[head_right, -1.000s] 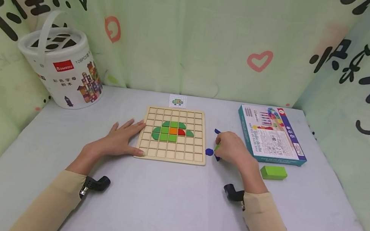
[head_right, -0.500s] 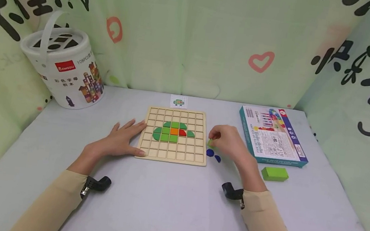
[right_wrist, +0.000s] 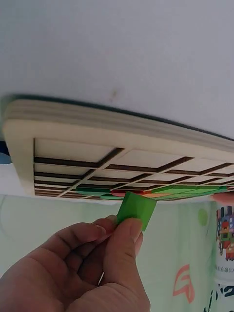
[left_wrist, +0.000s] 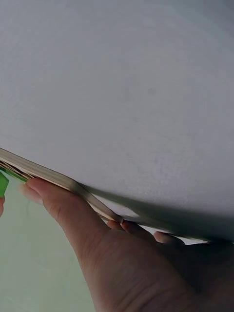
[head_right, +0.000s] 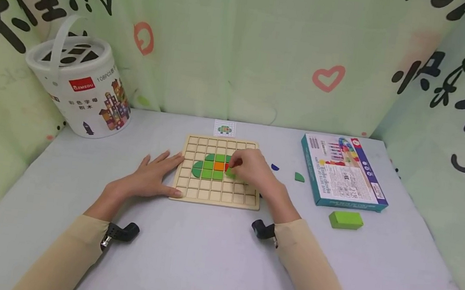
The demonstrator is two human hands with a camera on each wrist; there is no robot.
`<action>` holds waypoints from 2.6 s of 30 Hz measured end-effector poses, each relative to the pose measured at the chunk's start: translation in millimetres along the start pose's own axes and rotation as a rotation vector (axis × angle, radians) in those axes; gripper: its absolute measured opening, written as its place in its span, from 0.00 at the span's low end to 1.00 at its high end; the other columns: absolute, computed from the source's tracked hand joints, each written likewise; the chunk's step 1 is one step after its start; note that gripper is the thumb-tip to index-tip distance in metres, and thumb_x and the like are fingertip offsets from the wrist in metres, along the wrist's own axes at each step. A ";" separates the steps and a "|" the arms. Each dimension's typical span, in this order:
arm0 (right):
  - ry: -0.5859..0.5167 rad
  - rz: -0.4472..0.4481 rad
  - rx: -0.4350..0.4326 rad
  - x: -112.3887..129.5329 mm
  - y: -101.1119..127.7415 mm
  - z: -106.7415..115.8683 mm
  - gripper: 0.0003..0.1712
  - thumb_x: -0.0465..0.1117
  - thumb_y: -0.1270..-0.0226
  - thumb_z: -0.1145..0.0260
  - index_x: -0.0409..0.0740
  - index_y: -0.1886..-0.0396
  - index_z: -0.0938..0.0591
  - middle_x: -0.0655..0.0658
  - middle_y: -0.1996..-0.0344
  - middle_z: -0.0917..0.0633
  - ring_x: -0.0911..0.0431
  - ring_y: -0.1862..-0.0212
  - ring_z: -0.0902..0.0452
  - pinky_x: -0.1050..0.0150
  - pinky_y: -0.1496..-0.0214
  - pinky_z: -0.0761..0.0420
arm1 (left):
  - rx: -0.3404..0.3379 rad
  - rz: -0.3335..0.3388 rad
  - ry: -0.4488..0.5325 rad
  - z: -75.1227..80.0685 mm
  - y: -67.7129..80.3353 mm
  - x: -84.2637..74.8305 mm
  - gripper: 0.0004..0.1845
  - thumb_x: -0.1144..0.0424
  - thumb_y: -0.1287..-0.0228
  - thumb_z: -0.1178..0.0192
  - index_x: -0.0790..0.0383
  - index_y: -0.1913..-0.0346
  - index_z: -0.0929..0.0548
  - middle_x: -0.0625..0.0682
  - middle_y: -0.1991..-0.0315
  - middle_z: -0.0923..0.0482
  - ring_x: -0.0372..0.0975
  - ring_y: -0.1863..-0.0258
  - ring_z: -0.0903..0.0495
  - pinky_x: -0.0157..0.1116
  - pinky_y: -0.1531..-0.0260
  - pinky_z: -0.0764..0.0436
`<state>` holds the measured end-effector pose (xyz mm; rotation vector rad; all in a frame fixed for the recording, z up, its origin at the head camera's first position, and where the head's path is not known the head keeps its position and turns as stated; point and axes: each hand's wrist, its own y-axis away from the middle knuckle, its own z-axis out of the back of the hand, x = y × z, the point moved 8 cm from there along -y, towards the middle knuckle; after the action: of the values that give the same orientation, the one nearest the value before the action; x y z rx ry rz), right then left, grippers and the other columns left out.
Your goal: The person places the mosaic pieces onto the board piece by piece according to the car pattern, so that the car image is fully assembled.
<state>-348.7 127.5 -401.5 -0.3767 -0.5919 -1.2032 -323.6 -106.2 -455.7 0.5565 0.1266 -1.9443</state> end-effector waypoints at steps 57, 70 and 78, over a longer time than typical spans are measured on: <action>0.361 -0.178 -0.043 -63.1 48.6 38.8 0.20 0.22 0.39 0.41 0.27 0.46 0.20 0.31 0.54 0.17 0.46 0.57 0.24 0.50 0.49 0.18 | -0.015 -0.004 -0.009 -4.1 -0.9 2.8 0.60 0.29 0.50 0.34 0.52 0.20 0.48 0.47 0.19 0.53 0.52 0.18 0.61 0.65 0.25 0.66; 0.327 -0.199 0.014 -73.4 45.0 37.5 0.18 0.26 0.42 0.39 0.30 0.50 0.17 0.33 0.54 0.17 0.47 0.58 0.26 0.58 0.58 0.22 | -0.018 -0.003 -0.007 -2.1 -1.2 1.6 0.59 0.29 0.51 0.33 0.51 0.20 0.48 0.47 0.19 0.52 0.52 0.18 0.60 0.65 0.26 0.66; 0.228 -0.108 0.005 -65.5 42.5 37.1 0.07 0.26 0.42 0.36 0.41 0.66 0.20 0.43 0.72 0.20 0.51 0.65 0.27 0.62 0.65 0.29 | -0.020 -0.003 0.000 -1.9 0.3 0.3 0.59 0.30 0.50 0.33 0.51 0.20 0.48 0.47 0.19 0.52 0.52 0.18 0.60 0.65 0.26 0.66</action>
<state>-332.4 211.9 -410.6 -0.2017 -0.4216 -1.3268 -322.9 -105.9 -457.5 0.5433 0.1461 -1.9443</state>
